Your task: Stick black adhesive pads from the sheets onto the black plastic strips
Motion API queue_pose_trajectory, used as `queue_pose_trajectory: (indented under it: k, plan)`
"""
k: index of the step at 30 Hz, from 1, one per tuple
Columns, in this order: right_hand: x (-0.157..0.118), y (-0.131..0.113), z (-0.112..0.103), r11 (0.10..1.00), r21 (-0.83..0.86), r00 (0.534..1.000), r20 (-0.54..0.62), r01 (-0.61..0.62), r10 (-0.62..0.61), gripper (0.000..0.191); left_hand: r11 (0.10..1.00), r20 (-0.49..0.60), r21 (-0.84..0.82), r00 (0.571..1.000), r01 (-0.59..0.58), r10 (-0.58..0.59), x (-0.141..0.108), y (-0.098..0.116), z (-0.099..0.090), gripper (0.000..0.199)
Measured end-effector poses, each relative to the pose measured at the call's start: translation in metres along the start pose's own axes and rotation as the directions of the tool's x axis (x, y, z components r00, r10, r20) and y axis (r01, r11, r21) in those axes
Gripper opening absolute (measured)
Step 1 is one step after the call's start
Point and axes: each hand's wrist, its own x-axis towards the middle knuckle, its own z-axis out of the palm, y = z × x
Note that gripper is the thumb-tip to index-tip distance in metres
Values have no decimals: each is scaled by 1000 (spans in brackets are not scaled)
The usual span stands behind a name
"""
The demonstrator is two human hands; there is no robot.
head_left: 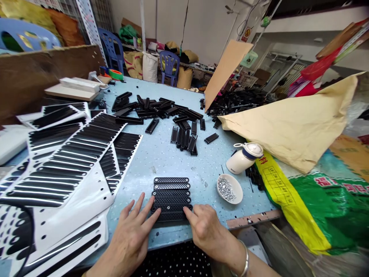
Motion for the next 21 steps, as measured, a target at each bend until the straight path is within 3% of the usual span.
queue_pose_trajectory:
  k: [9,16,18,21]
  plan:
    - [-16,13,2,998,-43,999,-3,-41,41,44,996,-15,-64,998,57,-58,3,7,-1,58]
    - [-13,4,-5,990,-131,996,78,47,-36,59,1000,-3,-17,1000,10,-10,0,2,1,60]
    - [-12,4,-1,985,-157,997,43,74,-68,57,1000,-34,13,999,-8,8,-3,0,4,61]
    - [-12,11,23,964,-222,983,-80,143,-164,43,994,-110,96,992,-46,57,-7,-7,15,56]
